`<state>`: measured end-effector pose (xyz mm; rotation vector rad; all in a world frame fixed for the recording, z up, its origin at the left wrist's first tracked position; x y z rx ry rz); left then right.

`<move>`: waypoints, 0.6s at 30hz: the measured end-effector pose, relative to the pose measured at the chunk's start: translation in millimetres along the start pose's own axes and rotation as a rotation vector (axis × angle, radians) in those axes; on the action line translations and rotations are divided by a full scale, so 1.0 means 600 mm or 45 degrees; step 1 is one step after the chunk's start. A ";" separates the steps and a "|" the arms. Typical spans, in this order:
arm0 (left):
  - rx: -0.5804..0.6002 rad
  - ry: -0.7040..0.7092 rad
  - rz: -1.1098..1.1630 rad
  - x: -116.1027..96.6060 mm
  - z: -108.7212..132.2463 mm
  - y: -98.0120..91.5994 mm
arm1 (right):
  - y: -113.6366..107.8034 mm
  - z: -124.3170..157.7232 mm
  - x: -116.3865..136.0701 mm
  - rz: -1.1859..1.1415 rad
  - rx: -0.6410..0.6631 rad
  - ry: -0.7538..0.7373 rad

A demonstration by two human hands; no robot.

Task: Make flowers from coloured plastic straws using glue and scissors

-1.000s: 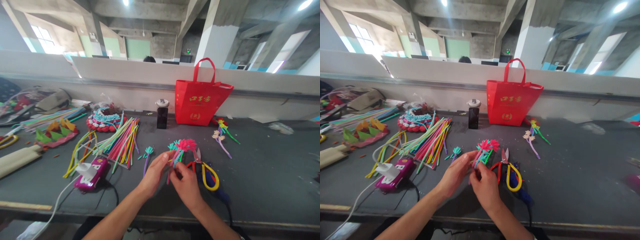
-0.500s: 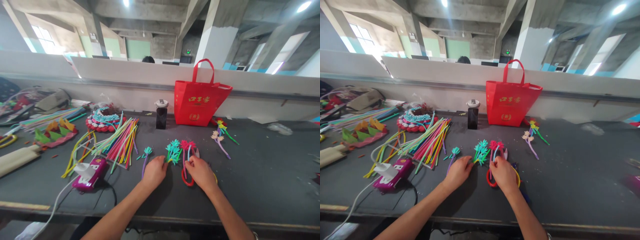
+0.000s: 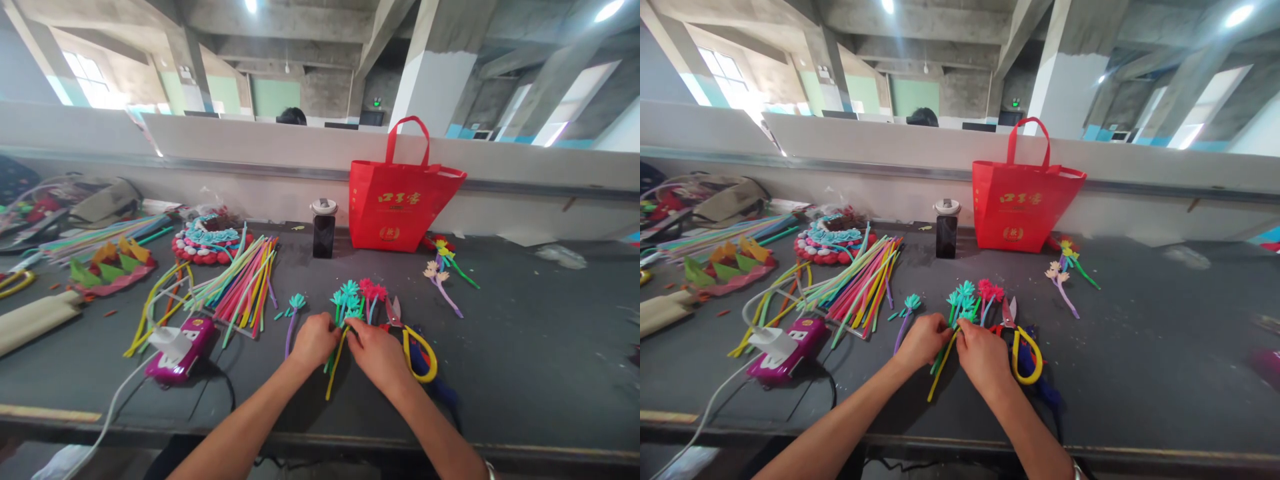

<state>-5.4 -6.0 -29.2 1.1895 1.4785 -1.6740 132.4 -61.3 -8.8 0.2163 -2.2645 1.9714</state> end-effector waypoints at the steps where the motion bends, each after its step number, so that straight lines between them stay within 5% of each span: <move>1: -0.006 -0.001 0.010 0.000 -0.001 -0.001 | 0.003 0.001 0.003 0.009 0.022 -0.009; 8: -0.099 0.005 0.150 -0.010 0.011 -0.021 | 0.007 0.004 0.002 -0.019 0.092 -0.001; 13: 0.012 -0.205 0.500 -0.011 0.023 -0.023 | 0.001 0.003 0.000 -0.212 0.069 0.051; 18: 0.037 -0.054 0.646 -0.012 0.029 -0.014 | -0.008 -0.002 0.008 -0.609 0.025 0.098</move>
Point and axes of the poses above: each hand's wrist, its own z-axis away from the middle knuckle, its own y-axis out of the palm, x = y × z, the point moved 2 cm from there along -z, towards the middle knuckle, and after that the axes turned 4 degrees about z, right-handed, at the moved point
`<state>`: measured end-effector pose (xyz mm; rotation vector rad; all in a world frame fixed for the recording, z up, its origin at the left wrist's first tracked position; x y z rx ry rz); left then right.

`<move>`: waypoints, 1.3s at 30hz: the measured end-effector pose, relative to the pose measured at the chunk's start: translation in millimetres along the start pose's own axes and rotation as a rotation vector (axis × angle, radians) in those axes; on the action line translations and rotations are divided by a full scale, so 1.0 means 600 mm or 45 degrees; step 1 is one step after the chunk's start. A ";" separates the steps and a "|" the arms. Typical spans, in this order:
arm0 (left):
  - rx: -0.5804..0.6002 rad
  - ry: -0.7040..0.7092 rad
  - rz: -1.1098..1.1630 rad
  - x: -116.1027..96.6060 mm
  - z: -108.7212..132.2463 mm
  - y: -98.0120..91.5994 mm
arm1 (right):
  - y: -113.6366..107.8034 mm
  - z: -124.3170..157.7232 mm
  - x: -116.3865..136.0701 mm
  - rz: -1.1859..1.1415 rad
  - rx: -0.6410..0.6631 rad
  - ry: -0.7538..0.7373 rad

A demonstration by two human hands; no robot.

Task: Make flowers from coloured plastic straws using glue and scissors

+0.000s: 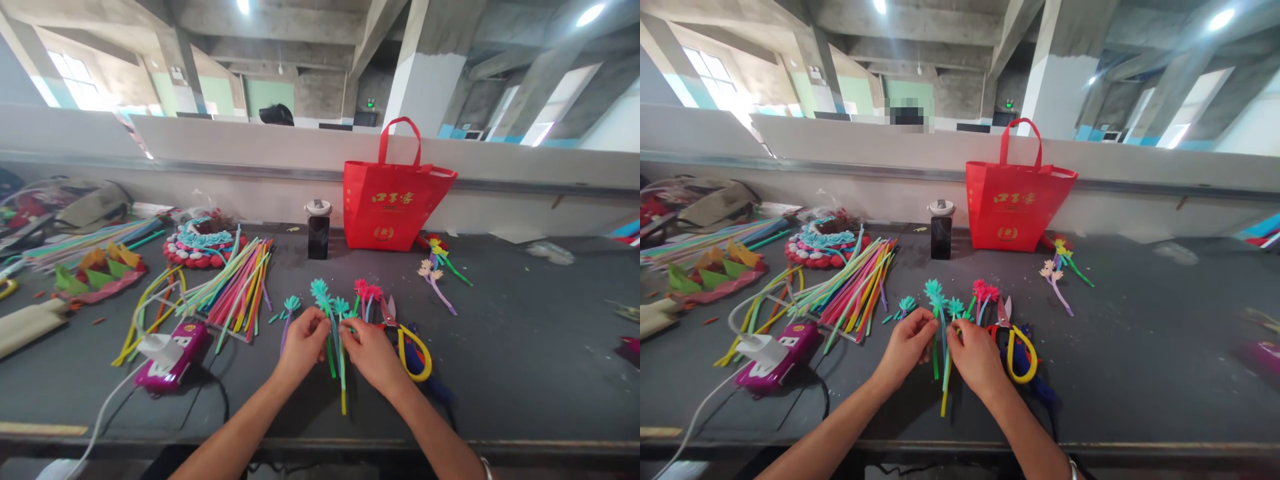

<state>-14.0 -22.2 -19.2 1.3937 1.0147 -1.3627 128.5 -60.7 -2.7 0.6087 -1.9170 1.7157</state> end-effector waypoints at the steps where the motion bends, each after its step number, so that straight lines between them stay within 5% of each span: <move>1: 0.012 0.053 0.039 0.000 0.001 0.001 | 0.003 -0.001 0.003 -0.100 0.014 -0.001; 9: 0.036 0.271 0.071 -0.020 0.011 -0.012 | 0.031 -0.006 0.016 -0.717 0.054 0.086; 17: -0.143 0.100 0.120 -0.024 0.016 -0.016 | -0.003 0.011 0.038 -1.181 -0.204 0.163; 25: -0.158 0.226 0.352 -0.074 0.042 -0.009 | -0.040 -0.019 -0.014 -0.598 -0.144 0.279; 31: 0.017 0.326 0.303 -0.086 0.075 0.000 | -0.060 -0.023 -0.023 -0.388 -0.414 0.244; 34: 0.088 0.366 0.228 -0.081 0.085 0.005 | -0.063 -0.004 0.008 -0.580 -0.471 0.078; 39: 0.155 0.388 0.036 -0.073 0.086 0.016 | -0.048 0.022 0.044 -1.212 -0.181 0.004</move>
Point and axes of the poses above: each hand's wrist, its own z-axis away from the middle knuckle, its own y-axis out of the palm, x = y × z, the point moved 2 cm from there along -z, towards the middle knuckle, and after that the axes turned 4 degrees about z, right-handed, at the moved point
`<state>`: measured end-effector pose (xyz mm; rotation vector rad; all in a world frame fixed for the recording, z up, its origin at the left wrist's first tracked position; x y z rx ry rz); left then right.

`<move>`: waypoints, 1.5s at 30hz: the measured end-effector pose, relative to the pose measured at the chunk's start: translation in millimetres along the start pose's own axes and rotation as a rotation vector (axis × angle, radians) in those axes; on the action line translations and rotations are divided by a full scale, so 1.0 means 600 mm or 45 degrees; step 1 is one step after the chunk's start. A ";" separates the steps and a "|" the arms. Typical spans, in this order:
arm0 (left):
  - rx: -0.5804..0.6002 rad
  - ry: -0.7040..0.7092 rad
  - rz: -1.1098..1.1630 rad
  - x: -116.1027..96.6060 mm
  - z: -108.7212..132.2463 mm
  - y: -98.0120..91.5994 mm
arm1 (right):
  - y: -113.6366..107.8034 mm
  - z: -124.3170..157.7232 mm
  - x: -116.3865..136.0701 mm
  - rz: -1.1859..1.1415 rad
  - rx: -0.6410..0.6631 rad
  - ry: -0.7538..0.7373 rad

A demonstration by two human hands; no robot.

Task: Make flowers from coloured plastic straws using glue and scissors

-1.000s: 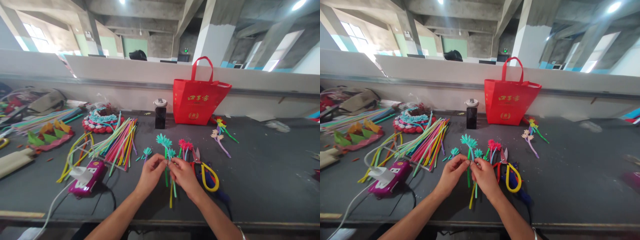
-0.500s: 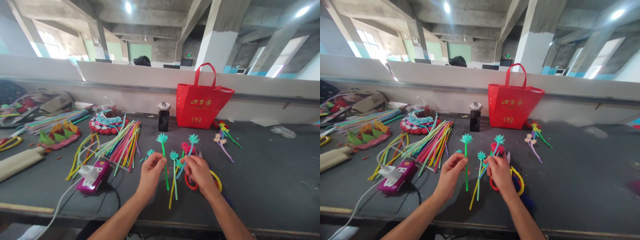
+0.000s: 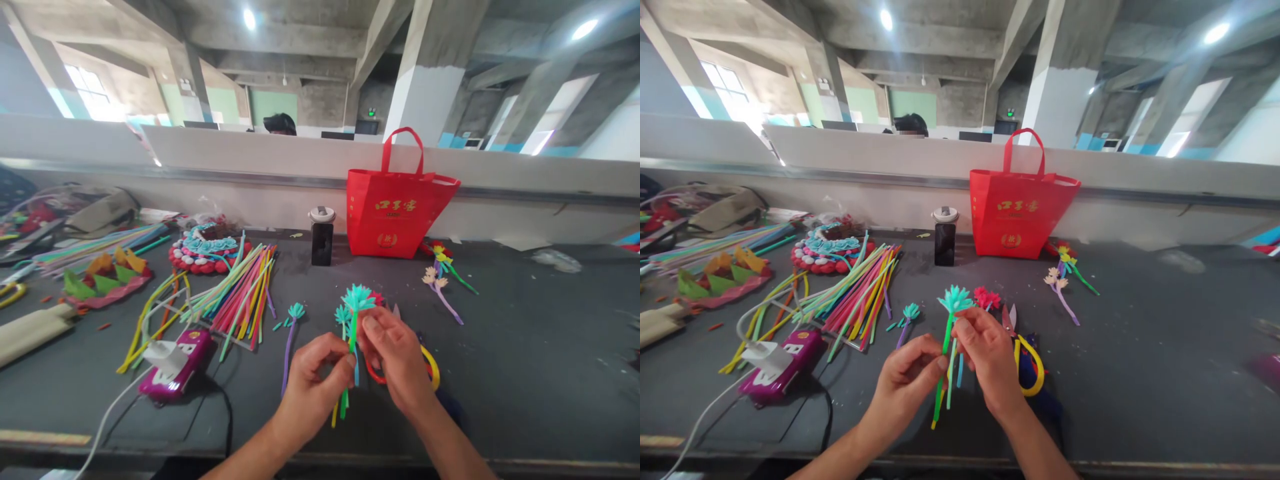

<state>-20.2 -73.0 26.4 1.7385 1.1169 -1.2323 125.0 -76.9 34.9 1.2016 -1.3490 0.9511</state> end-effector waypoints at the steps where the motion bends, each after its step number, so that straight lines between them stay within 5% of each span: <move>1: 0.011 -0.003 -0.033 0.001 -0.001 0.002 | 0.003 0.002 -0.001 -0.032 0.015 0.020; 10: -0.136 -0.287 0.494 0.014 -0.013 -0.001 | 0.017 0.006 -0.010 0.096 0.127 -0.036; 24: -0.312 -0.392 0.598 0.024 -0.018 -0.012 | 0.027 0.011 -0.013 0.559 0.172 -0.260; 34: -0.352 -0.430 0.578 0.022 -0.019 -0.014 | 0.008 0.029 0.001 0.823 -0.290 -0.745; 45: -0.255 -0.465 0.586 0.024 -0.018 -0.003 | 0.005 0.021 -0.002 0.712 -0.285 -0.558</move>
Point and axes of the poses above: each hand's wrist, its own z-axis away from the middle knuckle, its own y-axis out of the palm, x = y × z, the point moved 2 cm from there along -z, towards the middle knuckle, and after that the axes turned 4 degrees about z, right-handed, at the moved point
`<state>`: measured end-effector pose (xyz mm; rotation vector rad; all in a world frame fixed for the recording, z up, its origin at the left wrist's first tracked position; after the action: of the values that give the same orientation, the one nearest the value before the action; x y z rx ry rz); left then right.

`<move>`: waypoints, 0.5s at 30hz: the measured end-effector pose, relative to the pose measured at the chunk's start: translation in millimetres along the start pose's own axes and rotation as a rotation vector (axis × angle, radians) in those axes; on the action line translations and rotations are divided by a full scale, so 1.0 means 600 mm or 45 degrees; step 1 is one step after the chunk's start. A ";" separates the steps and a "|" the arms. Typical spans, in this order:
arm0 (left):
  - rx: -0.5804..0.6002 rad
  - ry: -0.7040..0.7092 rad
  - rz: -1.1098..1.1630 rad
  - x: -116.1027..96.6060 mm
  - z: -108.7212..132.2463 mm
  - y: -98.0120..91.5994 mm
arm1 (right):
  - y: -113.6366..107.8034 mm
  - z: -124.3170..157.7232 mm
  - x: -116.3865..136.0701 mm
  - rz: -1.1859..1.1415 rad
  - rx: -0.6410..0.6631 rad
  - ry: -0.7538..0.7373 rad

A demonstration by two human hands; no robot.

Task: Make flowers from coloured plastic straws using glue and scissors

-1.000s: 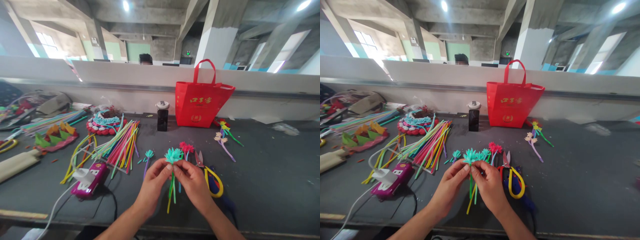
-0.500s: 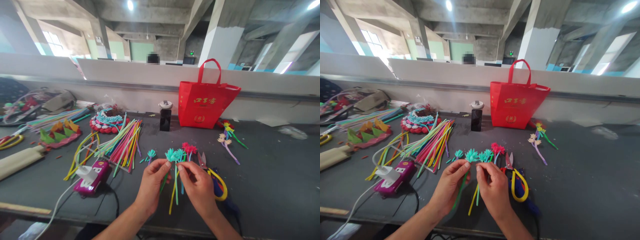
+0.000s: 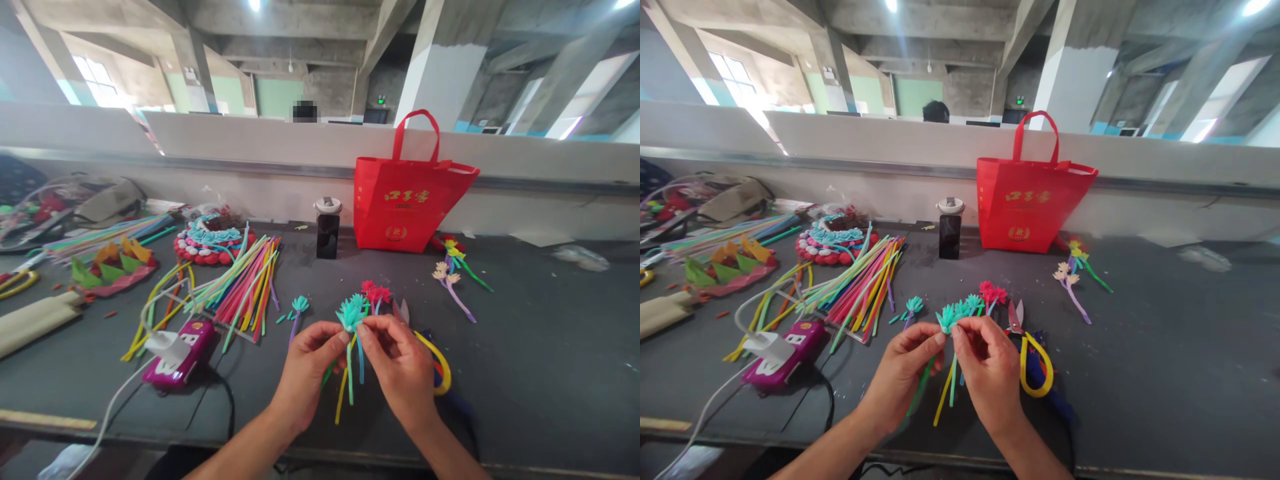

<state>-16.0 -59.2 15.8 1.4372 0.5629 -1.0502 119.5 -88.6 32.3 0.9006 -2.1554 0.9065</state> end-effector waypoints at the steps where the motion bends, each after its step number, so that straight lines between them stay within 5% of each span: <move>1: 0.014 -0.018 0.009 0.000 0.001 0.001 | -0.001 0.000 0.000 -0.006 0.011 0.014; 6: 0.081 -0.077 0.026 0.000 0.003 0.004 | -0.005 0.003 0.006 -0.020 0.069 0.041; 15: -0.013 -0.111 0.129 0.000 0.002 0.000 | 0.004 0.002 0.010 -0.032 0.168 -0.030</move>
<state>-16.5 -60.1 15.9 1.3893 0.4281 -1.0227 113.9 -90.4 35.5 1.0050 -2.1187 1.0406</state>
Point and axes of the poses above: each hand's wrist, its own z-axis away from the middle knuckle, its own y-axis out of the palm, x = y × z, the point moved 2 cm from there along -z, towards the middle knuckle, and after that the axes turned 4 degrees about z, right-handed, at the moved point
